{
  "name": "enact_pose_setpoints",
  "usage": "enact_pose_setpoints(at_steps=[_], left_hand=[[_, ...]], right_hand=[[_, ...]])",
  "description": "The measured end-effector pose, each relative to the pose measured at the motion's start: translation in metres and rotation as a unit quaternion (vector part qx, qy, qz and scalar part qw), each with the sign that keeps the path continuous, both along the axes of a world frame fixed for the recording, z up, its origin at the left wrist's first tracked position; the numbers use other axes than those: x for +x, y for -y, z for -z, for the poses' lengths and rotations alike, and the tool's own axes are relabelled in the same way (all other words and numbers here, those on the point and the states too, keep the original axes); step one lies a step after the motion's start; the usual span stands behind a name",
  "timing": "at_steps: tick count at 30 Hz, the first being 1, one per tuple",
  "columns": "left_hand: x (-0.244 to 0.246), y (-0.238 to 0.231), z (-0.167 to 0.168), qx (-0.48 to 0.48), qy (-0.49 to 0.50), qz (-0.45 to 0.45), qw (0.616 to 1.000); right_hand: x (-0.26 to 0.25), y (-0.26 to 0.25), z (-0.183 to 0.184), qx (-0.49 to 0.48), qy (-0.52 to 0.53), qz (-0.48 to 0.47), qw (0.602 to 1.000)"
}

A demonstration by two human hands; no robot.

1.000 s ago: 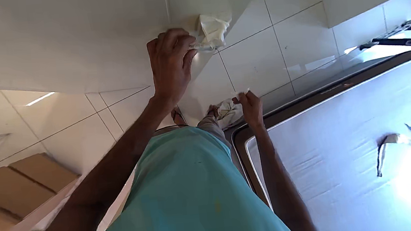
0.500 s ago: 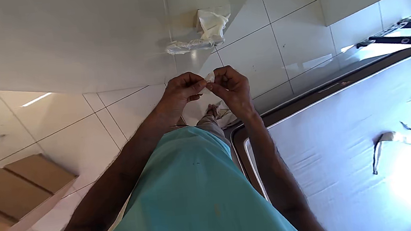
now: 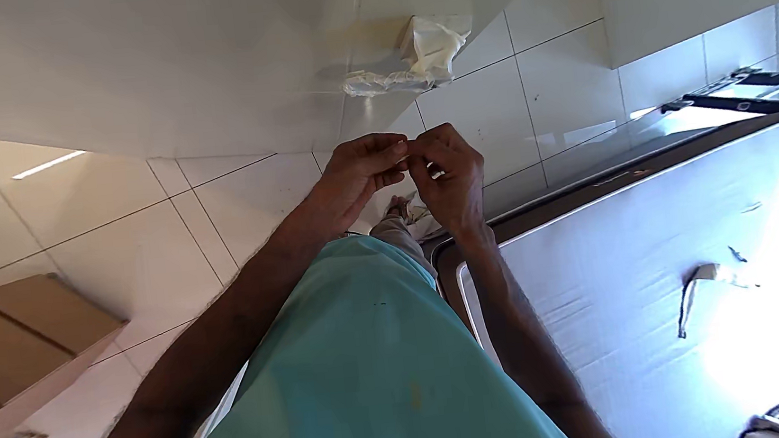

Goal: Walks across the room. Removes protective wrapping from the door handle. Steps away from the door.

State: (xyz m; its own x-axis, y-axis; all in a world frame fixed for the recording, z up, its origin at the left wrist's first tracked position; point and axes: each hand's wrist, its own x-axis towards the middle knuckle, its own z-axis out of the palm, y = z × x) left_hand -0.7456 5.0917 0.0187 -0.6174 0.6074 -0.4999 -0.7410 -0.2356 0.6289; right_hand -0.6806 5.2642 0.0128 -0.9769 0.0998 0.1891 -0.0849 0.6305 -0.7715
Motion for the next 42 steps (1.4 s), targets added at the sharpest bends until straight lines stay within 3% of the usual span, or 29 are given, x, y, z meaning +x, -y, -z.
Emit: enact_pose_setpoints(at_steps=[2, 8, 12, 16, 19, 22, 24, 28, 33, 39, 42], left_hand=[[0.001, -0.003, 0.006, -0.018, 0.023, -0.014, 0.999], [0.01, 0.006, 0.018, -0.03, 0.068, -0.008, 0.997], [0.014, 0.01, 0.023, -0.072, 0.04, -0.042, 0.996], [0.016, 0.012, 0.043, -0.097, -0.038, -0.05, 0.993], [0.016, 0.018, 0.048, -0.143, -0.138, -0.038, 0.979], [0.003, 0.036, 0.056, -0.237, -0.265, -0.041, 0.934], [-0.007, 0.052, 0.06, -0.237, -0.252, -0.068, 0.936], [-0.006, 0.057, 0.049, -0.172, -0.245, -0.046, 0.953], [-0.001, 0.033, 0.039, -0.147, -0.287, -0.051, 0.945], [0.002, 0.034, 0.036, -0.025, -0.128, -0.041, 0.991], [0.006, 0.031, 0.035, -0.015, -0.138, -0.046, 0.989]], right_hand=[[0.002, 0.003, -0.001, 0.029, 0.04, 0.007, 0.999], [0.008, 0.005, -0.003, -0.044, 0.147, 0.001, 0.988], [0.03, 0.015, -0.009, 0.056, 0.125, -0.038, 0.99], [0.014, 0.022, 0.002, 0.126, 0.085, -0.076, 0.985], [0.004, 0.023, 0.007, 0.002, 0.135, -0.1, 0.986], [0.003, 0.013, -0.005, -0.228, 0.26, -0.2, 0.917], [0.01, 0.012, -0.015, -0.292, 0.271, -0.206, 0.894], [0.004, 0.012, -0.001, -0.258, 0.266, -0.119, 0.921], [-0.008, 0.03, 0.004, -0.339, 0.267, -0.028, 0.902], [-0.014, 0.026, 0.002, -0.361, 0.243, 0.024, 0.9], [-0.011, 0.035, 0.003, -0.318, 0.22, 0.036, 0.922]])
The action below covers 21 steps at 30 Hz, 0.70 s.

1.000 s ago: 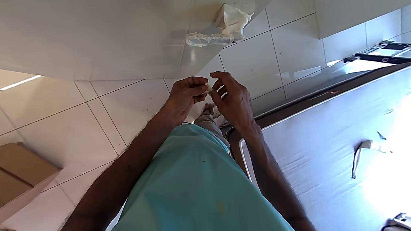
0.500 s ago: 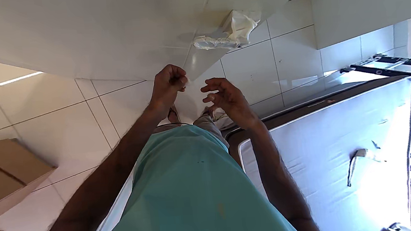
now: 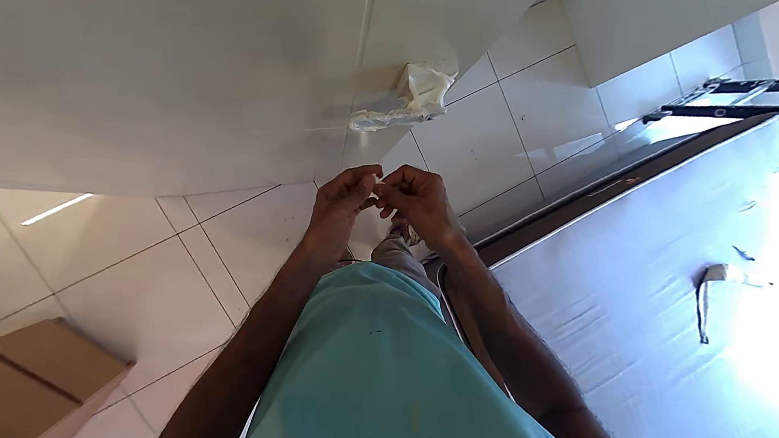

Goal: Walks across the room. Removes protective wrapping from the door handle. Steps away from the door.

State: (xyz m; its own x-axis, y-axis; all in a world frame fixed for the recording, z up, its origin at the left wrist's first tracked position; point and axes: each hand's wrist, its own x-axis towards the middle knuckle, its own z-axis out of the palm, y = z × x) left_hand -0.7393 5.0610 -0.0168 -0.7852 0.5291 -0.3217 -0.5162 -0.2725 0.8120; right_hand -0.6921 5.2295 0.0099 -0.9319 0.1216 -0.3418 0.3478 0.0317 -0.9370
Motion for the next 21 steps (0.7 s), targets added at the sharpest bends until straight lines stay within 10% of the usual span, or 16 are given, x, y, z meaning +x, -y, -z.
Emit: enact_pose_setpoints(at_steps=[5, 14, 18, 21], left_hand=[[0.001, -0.013, -0.005, -0.009, 0.074, -0.092, 0.993], [-0.029, -0.008, -0.007, -0.046, 0.134, -0.121, 0.982], [-0.036, -0.009, -0.026, -0.248, -0.103, -0.118, 0.956], [-0.044, -0.014, -0.043, -0.408, -0.343, -0.091, 0.841]], right_hand=[[-0.002, 0.003, 0.007, 0.073, -0.048, -0.021, 0.996], [-0.027, -0.053, 0.003, -0.106, -0.039, 0.109, 0.988], [-0.044, -0.049, 0.008, -0.189, -0.039, 0.15, 0.97], [-0.051, -0.054, 0.021, -0.226, -0.033, 0.144, 0.963]])
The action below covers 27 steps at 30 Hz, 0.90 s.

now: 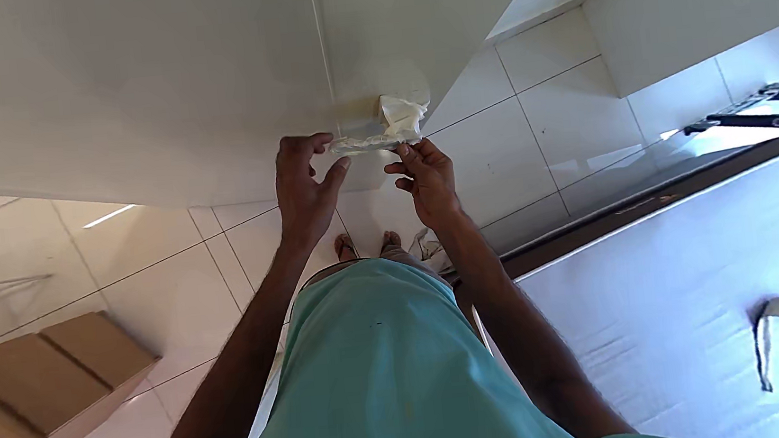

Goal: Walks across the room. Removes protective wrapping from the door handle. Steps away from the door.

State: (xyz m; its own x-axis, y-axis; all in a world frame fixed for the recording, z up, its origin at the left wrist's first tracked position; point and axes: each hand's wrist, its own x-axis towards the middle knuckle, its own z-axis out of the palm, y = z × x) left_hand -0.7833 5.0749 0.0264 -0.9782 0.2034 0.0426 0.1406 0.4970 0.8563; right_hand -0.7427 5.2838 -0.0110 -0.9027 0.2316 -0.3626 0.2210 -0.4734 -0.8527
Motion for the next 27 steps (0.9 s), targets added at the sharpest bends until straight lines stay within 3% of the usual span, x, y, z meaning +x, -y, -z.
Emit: enact_pose_setpoints(at_steps=[3, 7, 15, 19, 23, 27], left_hand=[[-0.008, -0.017, -0.021, -0.173, -0.107, 0.077, 0.976], [-0.018, -0.043, -0.033, -0.297, -0.128, 0.143, 0.935], [-0.024, -0.048, -0.041, -0.337, -0.089, 0.134, 0.928], [-0.021, -0.043, -0.038, -0.345, -0.073, 0.089, 0.932], [-0.019, -0.039, -0.029, -0.333, -0.073, 0.049, 0.939], [-0.022, -0.036, -0.022, -0.305, -0.064, 0.034, 0.95]], right_hand=[[-0.001, -0.005, 0.01, -0.018, -0.003, -0.017, 1.0], [-0.006, -0.012, 0.014, -0.007, -0.033, -0.089, 0.996], [-0.023, -0.006, 0.027, 0.048, -0.077, -0.108, 0.99], [-0.024, -0.005, 0.033, 0.072, -0.104, -0.112, 0.986], [-0.022, -0.003, 0.03, 0.001, -0.067, -0.132, 0.989], [-0.017, 0.0, 0.019, -0.137, 0.002, -0.15, 0.979]])
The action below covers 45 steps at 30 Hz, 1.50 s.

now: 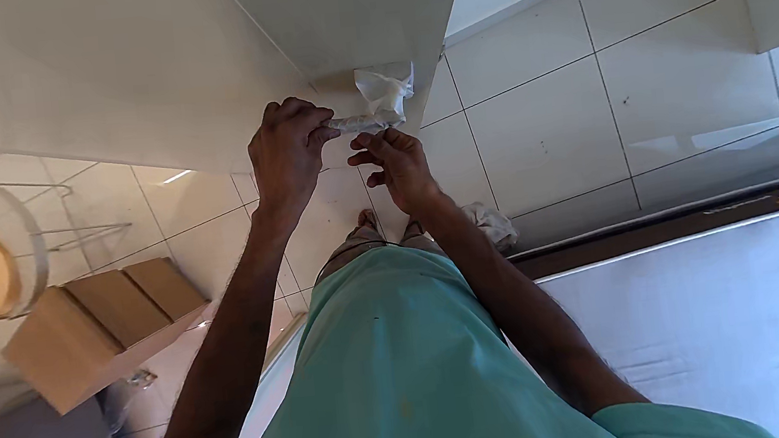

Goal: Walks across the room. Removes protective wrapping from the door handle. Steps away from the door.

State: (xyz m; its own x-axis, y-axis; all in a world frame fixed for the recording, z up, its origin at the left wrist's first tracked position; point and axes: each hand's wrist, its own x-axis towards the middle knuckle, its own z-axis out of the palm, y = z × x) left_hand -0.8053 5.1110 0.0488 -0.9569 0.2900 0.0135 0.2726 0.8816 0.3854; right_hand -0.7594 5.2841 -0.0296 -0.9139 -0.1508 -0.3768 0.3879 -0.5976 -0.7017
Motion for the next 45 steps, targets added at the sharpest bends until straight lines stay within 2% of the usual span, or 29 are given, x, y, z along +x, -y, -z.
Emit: enact_pose_setpoints(at_steps=[2, 3, 5, 8, 11, 13, 16, 19, 22, 24, 29, 33, 37, 39, 42, 45], left_hand=[[-0.002, 0.004, 0.004, 0.03, 0.007, -0.004, 1.0], [-0.002, 0.006, 0.006, 0.043, 0.012, -0.004, 0.999], [-0.004, 0.008, 0.007, 0.067, 0.019, 0.001, 0.998], [-0.008, 0.013, 0.012, 0.085, 0.02, 0.017, 0.996], [-0.015, 0.017, 0.013, 0.087, 0.023, 0.046, 0.995], [-0.019, 0.019, 0.011, 0.084, 0.035, 0.065, 0.994], [-0.025, 0.027, 0.012, 0.093, 0.055, 0.075, 0.991], [-0.026, 0.036, 0.025, 0.169, 0.089, 0.062, 0.98], [-0.021, 0.039, 0.035, 0.285, 0.162, 0.013, 0.945], [-0.017, 0.041, 0.039, 0.34, 0.215, -0.023, 0.915], [-0.012, 0.044, 0.038, 0.394, 0.335, -0.047, 0.854], [-0.016, 0.044, 0.047, 0.381, 0.297, -0.007, 0.876], [-0.021, 0.045, 0.049, 0.267, 0.25, 0.031, 0.93], [-0.019, 0.046, 0.053, 0.291, 0.253, 0.036, 0.922], [-0.014, 0.047, 0.056, 0.385, 0.295, 0.027, 0.874], [-0.01, 0.045, 0.059, 0.4, 0.297, 0.017, 0.867]], right_hand=[[0.0, 0.0, -0.006, -0.052, 0.045, 0.0, 0.998], [0.0, 0.0, -0.008, -0.046, 0.054, 0.001, 0.997], [-0.004, -0.002, -0.008, 0.059, 0.012, 0.001, 0.998], [-0.009, -0.005, 0.0, 0.213, -0.097, 0.028, 0.972], [-0.004, 0.006, 0.006, 0.279, -0.088, 0.068, 0.954], [0.003, 0.013, 0.008, 0.242, -0.046, 0.065, 0.967], [0.012, 0.021, 0.011, 0.205, -0.041, 0.056, 0.976], [0.012, 0.037, 0.008, 0.178, -0.043, 0.109, 0.977], [0.009, 0.049, 0.008, 0.159, -0.049, 0.202, 0.965], [0.01, 0.054, 0.006, 0.176, -0.053, 0.229, 0.956], [0.015, 0.073, 0.001, 0.203, -0.049, 0.286, 0.935], [0.014, 0.078, -0.009, 0.222, -0.025, 0.297, 0.928], [0.017, 0.072, -0.02, 0.24, 0.007, 0.269, 0.933], [0.021, 0.072, -0.025, 0.215, 0.032, 0.245, 0.945], [0.025, 0.079, -0.027, 0.185, 0.053, 0.211, 0.958], [0.022, 0.093, -0.019, 0.184, 0.036, 0.248, 0.95]])
